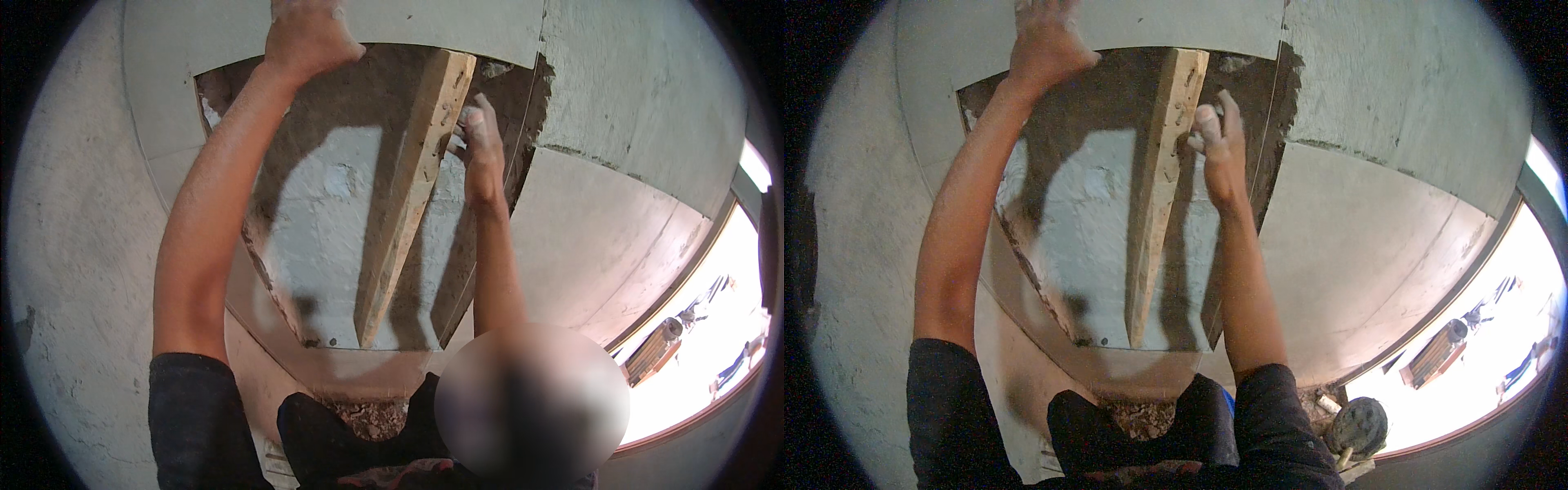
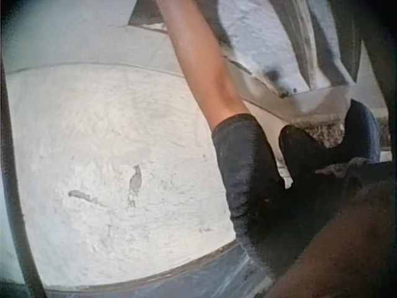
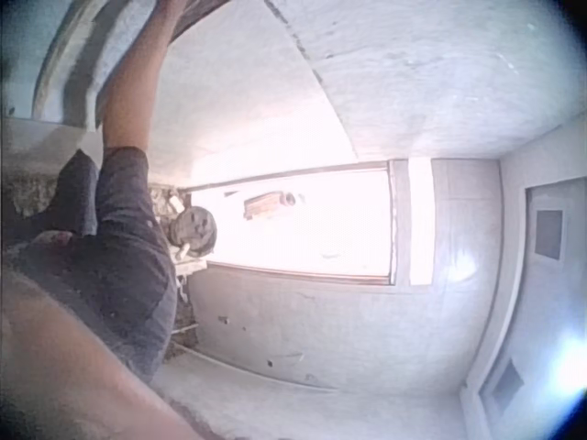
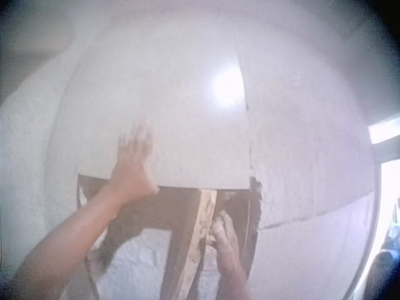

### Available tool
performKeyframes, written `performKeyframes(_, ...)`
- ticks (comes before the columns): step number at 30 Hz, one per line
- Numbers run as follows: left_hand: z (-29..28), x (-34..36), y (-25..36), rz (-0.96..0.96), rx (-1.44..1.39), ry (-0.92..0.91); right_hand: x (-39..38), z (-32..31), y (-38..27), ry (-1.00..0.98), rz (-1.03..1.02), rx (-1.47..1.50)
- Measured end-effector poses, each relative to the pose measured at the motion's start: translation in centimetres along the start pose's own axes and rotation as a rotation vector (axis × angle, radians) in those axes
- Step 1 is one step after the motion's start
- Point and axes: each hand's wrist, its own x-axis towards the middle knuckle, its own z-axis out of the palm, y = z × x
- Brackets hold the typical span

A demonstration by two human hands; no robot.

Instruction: The person installs a tile onto a ceiling by applying mortar to the back of a large tile, lifting it into position, and using a mallet and a wooden board to level and secure it against the ceiling surface.

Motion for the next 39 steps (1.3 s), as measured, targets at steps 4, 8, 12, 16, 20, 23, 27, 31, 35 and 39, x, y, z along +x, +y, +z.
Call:
performKeyframes(4, 0.0, -0.1, 0.1, 0.009, -0.004, 0.003, 2.6, 2.6, -0.5, -0.068, 0.066, 0.114)
performKeyframes(8, 0.0, -0.2, 0.2, -0.003, 0.021, -0.01, 2.6, 4.0, -1.0, -0.12, 0.049, -0.037)
performKeyframes(12, -0.1, -0.2, 0.0, 0.022, -0.006, 0.015, 2.2, 3.0, -1.6, -0.09, -0.019, -0.14)
performKeyframes(16, -0.2, -0.1, -0.2, 0.015, 0.009, -0.042, 2.7, 2.3, -1.4, -0.022, -0.023, -0.02)
performKeyframes(20, -0.3, -0.1, -0.1, -0.002, 0.014, -0.039, 3.3, 1.8, -1.7, -0.071, -0.002, -0.07)
performKeyframes(23, -0.1, 0.0, 0.2, -0.01, 0.01, -0.034, 3.5, 2.0, -2.0, 0.056, 0.134, -0.07)
performKeyframes(27, -0.1, -0.1, 0.4, -0.018, -0.012, -0.027, 3.0, 3.5, -1.2, -0.169, -0.02, 0.023)
performKeyframes(31, -0.3, -0.1, 0.3, -0.011, 0.017, -0.01, 3.0, 3.2, -1.0, -0.173, -0.027, 0.007)
performKeyframes(35, -0.5, 0.2, 0.3, -0.016, -0.024, -0.037, 3.3, 2.8, -2.1, 0.03, 0.151, 0.027)
performKeyframes(39, -0.5, 0.3, 0.4, -0.012, -0.047, -0.027, 3.2, 3.8, -2.2, -0.257, 0.105, 0.054)
